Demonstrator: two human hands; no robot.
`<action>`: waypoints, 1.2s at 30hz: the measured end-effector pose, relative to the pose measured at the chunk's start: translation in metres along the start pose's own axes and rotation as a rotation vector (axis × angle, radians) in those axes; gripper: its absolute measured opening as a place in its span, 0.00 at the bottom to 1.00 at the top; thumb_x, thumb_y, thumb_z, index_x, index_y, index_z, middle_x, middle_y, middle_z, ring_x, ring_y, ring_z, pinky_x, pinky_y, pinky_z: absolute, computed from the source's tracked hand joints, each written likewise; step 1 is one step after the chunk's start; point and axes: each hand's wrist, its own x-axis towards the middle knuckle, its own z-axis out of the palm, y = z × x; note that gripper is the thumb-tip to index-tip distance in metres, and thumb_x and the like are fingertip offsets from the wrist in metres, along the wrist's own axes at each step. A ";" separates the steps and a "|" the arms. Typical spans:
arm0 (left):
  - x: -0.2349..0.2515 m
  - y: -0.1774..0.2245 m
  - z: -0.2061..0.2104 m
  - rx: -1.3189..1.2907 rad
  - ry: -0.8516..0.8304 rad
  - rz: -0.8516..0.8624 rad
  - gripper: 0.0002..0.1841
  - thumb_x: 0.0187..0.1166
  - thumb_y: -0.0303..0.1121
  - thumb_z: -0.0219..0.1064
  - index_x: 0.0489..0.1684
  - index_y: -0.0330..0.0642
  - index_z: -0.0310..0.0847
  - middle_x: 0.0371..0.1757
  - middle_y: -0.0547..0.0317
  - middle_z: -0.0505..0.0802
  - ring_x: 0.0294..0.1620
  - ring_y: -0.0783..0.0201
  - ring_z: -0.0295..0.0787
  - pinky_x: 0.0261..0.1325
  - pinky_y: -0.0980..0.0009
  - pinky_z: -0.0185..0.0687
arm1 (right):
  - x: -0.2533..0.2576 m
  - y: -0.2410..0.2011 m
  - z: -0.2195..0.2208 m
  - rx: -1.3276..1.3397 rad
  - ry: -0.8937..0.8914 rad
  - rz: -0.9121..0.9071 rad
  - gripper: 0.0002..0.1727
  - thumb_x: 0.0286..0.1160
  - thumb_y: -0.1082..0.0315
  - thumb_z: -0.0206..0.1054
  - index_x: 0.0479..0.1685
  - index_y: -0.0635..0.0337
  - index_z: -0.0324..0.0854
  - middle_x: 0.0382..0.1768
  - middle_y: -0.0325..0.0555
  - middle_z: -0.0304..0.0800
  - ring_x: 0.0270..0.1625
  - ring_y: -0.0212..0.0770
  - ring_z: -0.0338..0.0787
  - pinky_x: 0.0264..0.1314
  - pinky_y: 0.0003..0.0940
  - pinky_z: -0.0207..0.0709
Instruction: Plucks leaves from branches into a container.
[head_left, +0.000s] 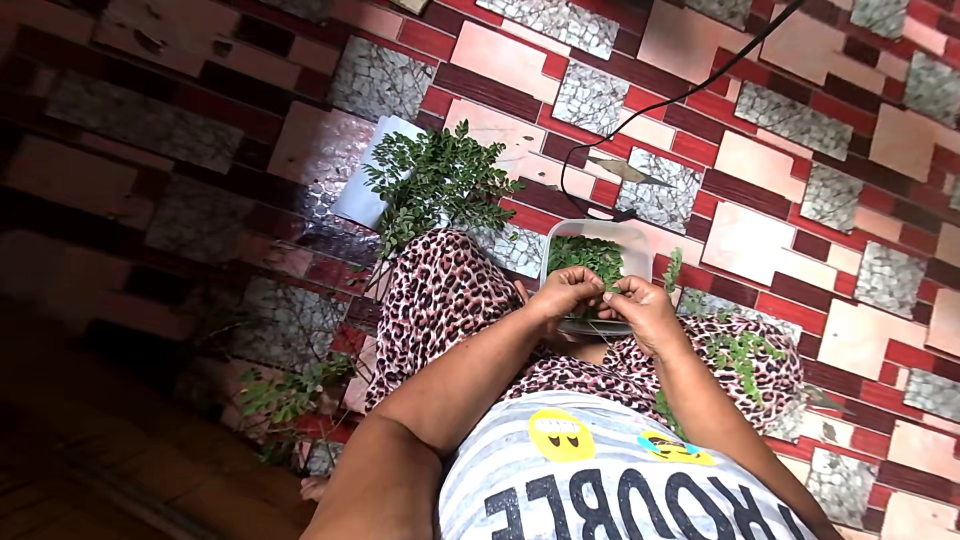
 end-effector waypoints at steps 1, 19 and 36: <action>0.000 0.000 0.000 0.004 -0.002 0.001 0.06 0.85 0.25 0.62 0.36 0.39 0.82 0.25 0.62 0.84 0.20 0.76 0.73 0.23 0.82 0.67 | 0.000 0.001 0.000 -0.001 0.005 -0.010 0.04 0.73 0.81 0.69 0.40 0.66 0.80 0.30 0.45 0.90 0.30 0.36 0.92 0.41 0.33 0.90; -0.002 0.002 0.000 -0.006 -0.009 -0.010 0.07 0.84 0.26 0.62 0.35 0.40 0.82 0.25 0.63 0.83 0.20 0.76 0.73 0.23 0.82 0.68 | -0.001 0.004 -0.004 0.078 -0.045 -0.049 0.03 0.78 0.77 0.63 0.43 0.63 0.80 0.34 0.44 0.91 0.35 0.37 0.92 0.45 0.34 0.90; 0.004 0.001 -0.002 -0.007 -0.033 -0.017 0.04 0.85 0.26 0.63 0.40 0.38 0.82 0.25 0.63 0.85 0.22 0.75 0.76 0.27 0.81 0.72 | 0.002 0.000 -0.005 0.188 0.010 -0.028 0.04 0.78 0.79 0.63 0.45 0.66 0.80 0.35 0.45 0.90 0.35 0.36 0.91 0.46 0.33 0.88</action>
